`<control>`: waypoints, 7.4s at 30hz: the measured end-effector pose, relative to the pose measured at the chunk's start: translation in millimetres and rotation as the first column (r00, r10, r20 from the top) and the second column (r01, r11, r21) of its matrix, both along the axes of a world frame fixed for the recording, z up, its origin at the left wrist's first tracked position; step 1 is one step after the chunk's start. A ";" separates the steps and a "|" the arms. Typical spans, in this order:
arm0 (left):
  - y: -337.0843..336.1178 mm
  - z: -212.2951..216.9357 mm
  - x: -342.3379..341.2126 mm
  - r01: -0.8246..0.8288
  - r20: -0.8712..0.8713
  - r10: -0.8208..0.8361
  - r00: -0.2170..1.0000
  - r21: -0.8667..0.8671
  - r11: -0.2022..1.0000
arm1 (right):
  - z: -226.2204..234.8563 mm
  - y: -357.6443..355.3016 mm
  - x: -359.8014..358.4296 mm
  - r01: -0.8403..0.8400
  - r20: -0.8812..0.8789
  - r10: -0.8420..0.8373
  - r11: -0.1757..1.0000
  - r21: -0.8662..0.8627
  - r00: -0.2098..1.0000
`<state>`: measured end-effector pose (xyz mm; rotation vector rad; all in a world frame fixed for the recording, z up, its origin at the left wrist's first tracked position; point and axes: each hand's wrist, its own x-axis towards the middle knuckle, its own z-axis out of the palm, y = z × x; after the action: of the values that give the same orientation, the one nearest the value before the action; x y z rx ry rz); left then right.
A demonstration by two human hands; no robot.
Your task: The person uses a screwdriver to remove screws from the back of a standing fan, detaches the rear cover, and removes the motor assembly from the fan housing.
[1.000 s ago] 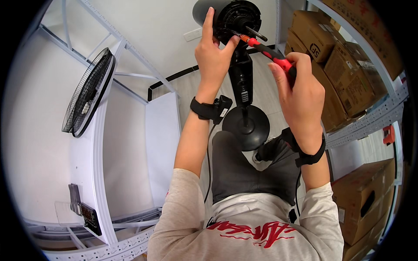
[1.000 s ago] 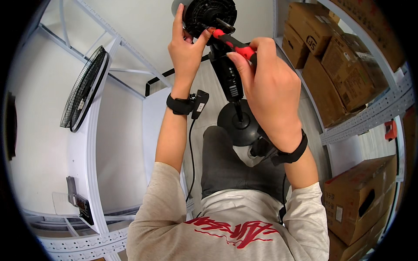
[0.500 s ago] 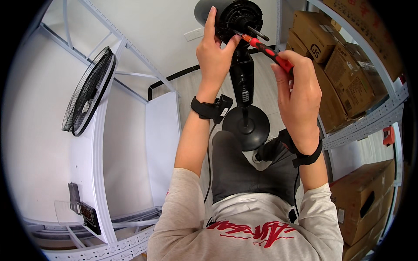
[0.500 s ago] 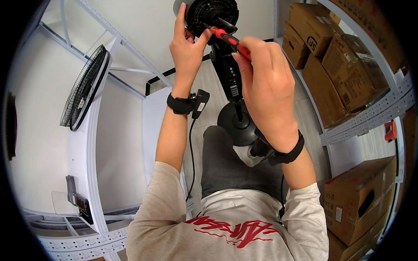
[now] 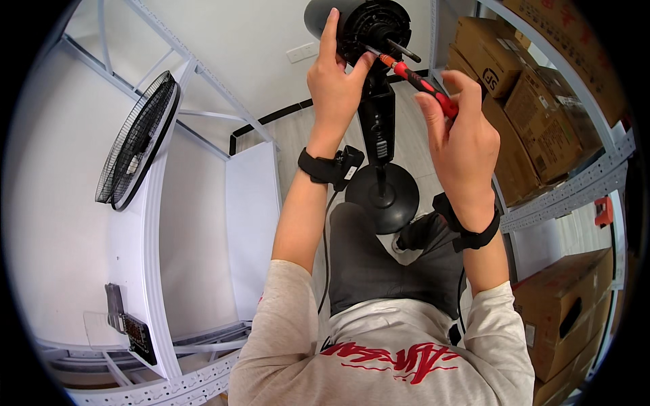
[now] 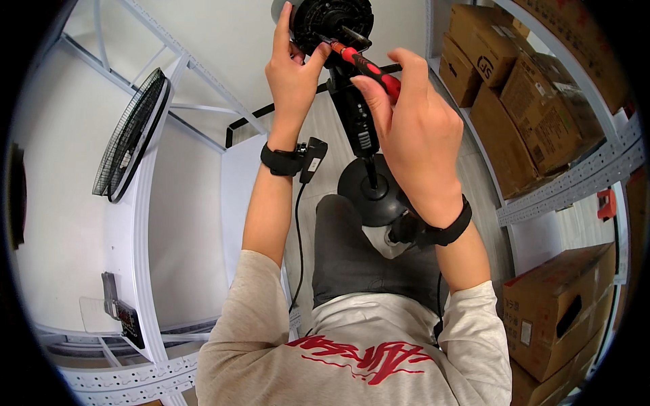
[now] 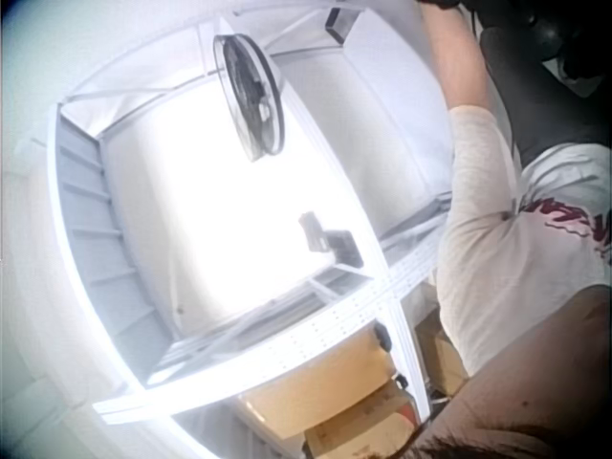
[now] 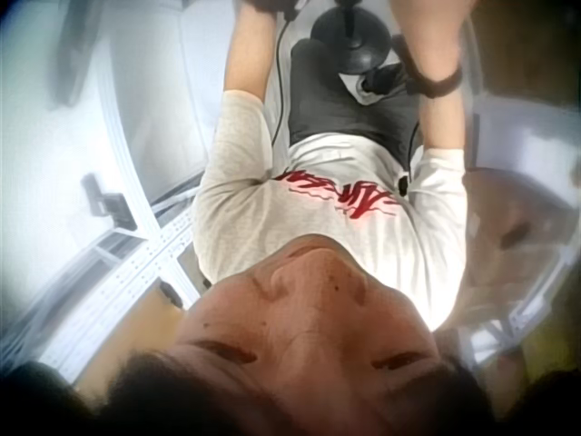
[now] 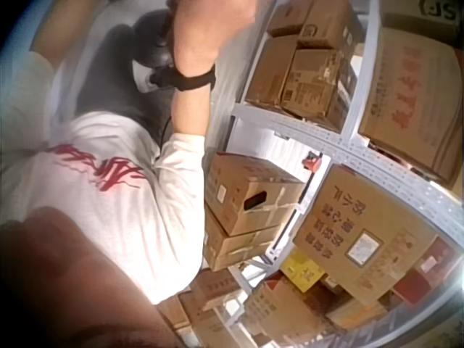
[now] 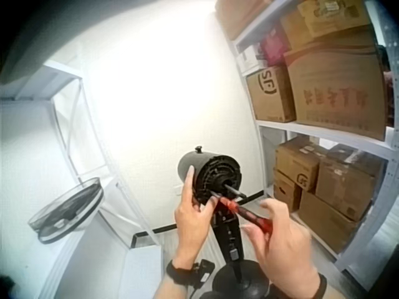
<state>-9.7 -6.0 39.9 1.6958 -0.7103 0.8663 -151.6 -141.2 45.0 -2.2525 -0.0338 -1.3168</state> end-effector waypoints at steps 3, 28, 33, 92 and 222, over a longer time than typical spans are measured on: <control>-1.6 9.3 -9.6 0.005 -0.088 -0.005 0.996 -0.003 1.000 | -2.0 0.2 -0.3 0.031 -0.056 -0.032 0.999 -0.017 0.998; -3.1 14.7 -15.8 0.010 -0.145 -0.011 0.989 -0.010 1.000 | -0.1 -1.5 27.3 0.065 0.311 -0.052 0.997 -0.034 0.949; -0.3 14.4 -15.9 -0.011 -0.173 0.012 0.985 0.005 1.000 | 4.6 0.8 22.0 -0.094 0.354 0.072 0.995 0.045 0.933; -0.7 -1.3 -12.0 -0.105 0.082 0.102 0.991 0.032 0.994 | -4.3 -5.0 20.0 -0.141 0.467 0.166 0.986 -0.088 0.868; 7.9 27.8 6.4 -0.253 0.255 0.211 0.944 0.142 0.957 | 35.4 -24.1 19.2 -0.058 0.333 0.045 0.998 0.027 0.942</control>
<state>-3.3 1.9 67.7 1.8767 -0.7728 1.2194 -132.4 -165.2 80.4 -1.9615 -0.1860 -1.6405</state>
